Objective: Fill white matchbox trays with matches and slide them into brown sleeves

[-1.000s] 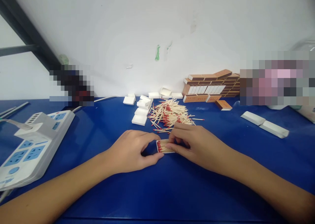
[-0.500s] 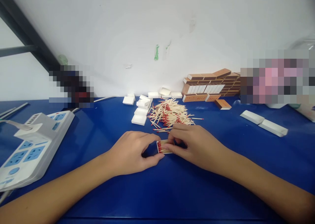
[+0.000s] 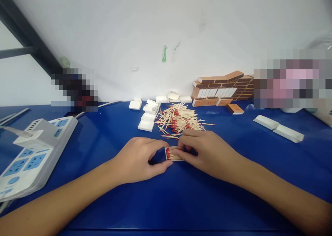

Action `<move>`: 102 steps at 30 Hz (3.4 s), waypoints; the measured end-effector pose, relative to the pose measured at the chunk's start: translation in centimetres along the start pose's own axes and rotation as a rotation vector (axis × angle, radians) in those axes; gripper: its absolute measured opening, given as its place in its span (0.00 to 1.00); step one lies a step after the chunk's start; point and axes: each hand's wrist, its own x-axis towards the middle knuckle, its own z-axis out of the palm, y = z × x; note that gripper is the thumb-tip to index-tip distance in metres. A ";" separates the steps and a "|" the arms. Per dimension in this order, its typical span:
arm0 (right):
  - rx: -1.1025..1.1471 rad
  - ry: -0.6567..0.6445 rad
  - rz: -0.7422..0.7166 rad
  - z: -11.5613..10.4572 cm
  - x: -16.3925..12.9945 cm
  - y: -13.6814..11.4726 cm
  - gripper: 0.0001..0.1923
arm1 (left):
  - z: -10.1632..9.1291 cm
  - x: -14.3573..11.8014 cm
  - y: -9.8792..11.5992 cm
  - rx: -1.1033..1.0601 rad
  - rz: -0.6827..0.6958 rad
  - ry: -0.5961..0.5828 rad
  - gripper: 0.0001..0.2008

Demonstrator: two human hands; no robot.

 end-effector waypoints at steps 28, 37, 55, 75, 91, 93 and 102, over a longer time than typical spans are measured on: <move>0.043 -0.032 0.021 -0.4 0.1 -0.1 0.07 | -0.1 0.0 0.0 0.009 0.011 -0.013 0.14; 0.014 -0.024 0.016 -0.1 0.0 0.1 0.06 | -0.2 0.1 -0.2 0.059 -0.008 0.032 0.14; -0.083 -0.021 0.137 -5.4 0.6 7.4 0.10 | -0.3 0.0 -0.4 0.007 -0.036 0.011 0.15; 0.062 -0.151 0.000 -2.8 0.8 6.9 0.09 | -0.2 -0.1 -0.6 0.031 -0.038 -0.009 0.16; 0.071 -0.221 0.119 -5.6 0.5 7.1 0.12 | -0.2 -0.1 -0.7 0.029 -0.032 -0.012 0.16; 0.102 -0.238 0.072 -5.4 0.5 6.9 0.12 | -0.2 -0.1 -0.6 0.028 -0.030 -0.013 0.16; 0.106 -0.219 0.031 -3.9 0.7 7.2 0.07 | -0.2 -0.1 -0.6 0.034 -0.038 -0.017 0.16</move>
